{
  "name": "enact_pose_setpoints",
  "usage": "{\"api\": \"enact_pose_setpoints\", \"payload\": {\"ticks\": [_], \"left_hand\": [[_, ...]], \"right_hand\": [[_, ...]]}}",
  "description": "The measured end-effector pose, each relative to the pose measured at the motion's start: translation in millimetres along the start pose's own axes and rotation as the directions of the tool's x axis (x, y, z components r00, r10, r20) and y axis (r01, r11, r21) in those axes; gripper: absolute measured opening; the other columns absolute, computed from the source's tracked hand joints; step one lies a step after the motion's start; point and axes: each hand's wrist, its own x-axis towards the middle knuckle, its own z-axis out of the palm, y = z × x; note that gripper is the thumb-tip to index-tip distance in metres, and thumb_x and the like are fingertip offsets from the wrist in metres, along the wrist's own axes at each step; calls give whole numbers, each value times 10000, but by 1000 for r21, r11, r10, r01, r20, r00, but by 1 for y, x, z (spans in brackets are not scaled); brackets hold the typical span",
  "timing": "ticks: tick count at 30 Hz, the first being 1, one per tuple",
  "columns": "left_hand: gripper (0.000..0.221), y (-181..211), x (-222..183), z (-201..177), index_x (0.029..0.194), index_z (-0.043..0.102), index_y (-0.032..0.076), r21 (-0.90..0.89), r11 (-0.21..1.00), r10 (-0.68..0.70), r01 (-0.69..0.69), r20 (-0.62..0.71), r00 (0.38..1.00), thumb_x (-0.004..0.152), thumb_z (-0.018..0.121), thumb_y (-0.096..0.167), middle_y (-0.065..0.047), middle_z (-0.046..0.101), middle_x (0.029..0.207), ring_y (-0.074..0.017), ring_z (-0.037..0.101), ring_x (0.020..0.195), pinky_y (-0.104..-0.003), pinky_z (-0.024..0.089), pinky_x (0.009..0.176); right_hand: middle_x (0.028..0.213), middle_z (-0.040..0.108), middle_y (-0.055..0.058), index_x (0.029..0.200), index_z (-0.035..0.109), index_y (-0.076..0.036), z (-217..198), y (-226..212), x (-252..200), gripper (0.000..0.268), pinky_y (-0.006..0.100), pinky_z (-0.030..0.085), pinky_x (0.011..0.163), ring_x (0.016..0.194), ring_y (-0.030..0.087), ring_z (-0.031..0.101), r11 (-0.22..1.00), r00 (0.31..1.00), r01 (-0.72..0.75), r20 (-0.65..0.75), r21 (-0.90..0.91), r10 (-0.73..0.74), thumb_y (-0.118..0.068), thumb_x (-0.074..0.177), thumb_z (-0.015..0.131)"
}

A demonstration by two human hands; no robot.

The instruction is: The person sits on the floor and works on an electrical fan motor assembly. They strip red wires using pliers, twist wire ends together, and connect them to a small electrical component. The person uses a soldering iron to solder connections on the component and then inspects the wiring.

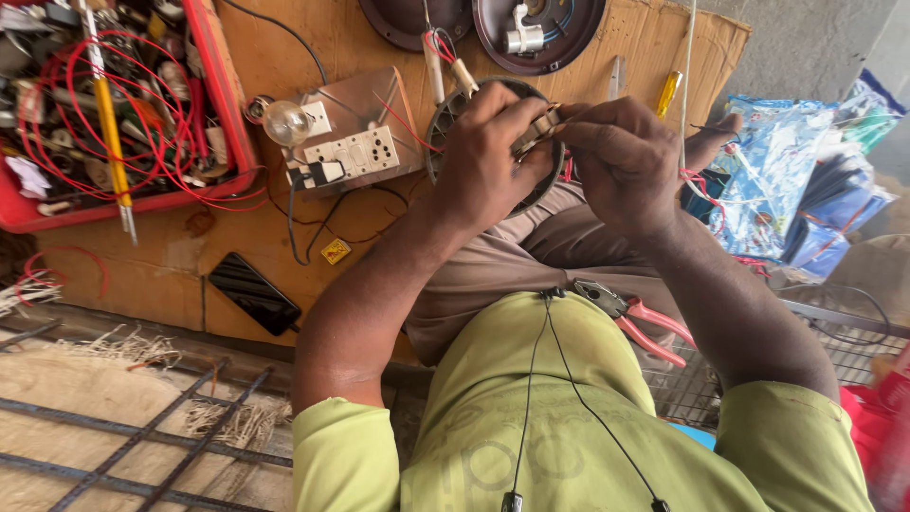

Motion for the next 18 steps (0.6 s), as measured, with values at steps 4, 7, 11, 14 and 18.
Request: {"api": "enact_pose_setpoints", "payload": {"ticks": [4,7,11,14,18], "left_hand": [[388,0,11,14,1072,672,-24,88,996,-1,0,11,1000,752,873,63,-126,567,953,-234,619,837,-392,537,693],[335,1,18,22,967,641,-23,123,992,-13,8,42,999,734,868,57,-135,554,934,-256,607,851,-420,529,713],[297,5,22,25,911,630,-13,138,990,15,-17,16,1000,716,849,34,-159,537,942,-305,587,896,-455,519,760],[271,6,24,27,903,641,-13,149,989,-34,27,47,998,714,833,12,-157,545,962,-308,593,917,-453,528,788],[292,9,27,27,955,669,-36,144,989,-44,37,51,998,718,831,13,-179,547,988,-324,614,946,-447,547,810]], "right_hand": [[1019,679,136,1081,757,-17,-3,8,-6,226,361,607,896,1070,286,767,999,1000,-4,-23,-42,3,158,939,740],[1004,662,134,1081,759,-15,-5,10,-9,239,352,587,874,1078,286,766,996,1000,-8,-30,-92,5,162,923,735],[1038,668,137,1110,754,-20,-7,10,-5,230,320,604,916,1080,272,763,997,999,5,-35,-75,-8,155,963,745],[1003,682,145,1054,756,-14,-9,7,-3,243,363,570,884,1000,274,753,986,999,23,-31,-162,-28,167,892,741],[1004,702,124,1031,766,-21,-12,7,-2,247,382,550,820,929,246,739,969,999,41,-9,-243,-44,170,875,751]]}}
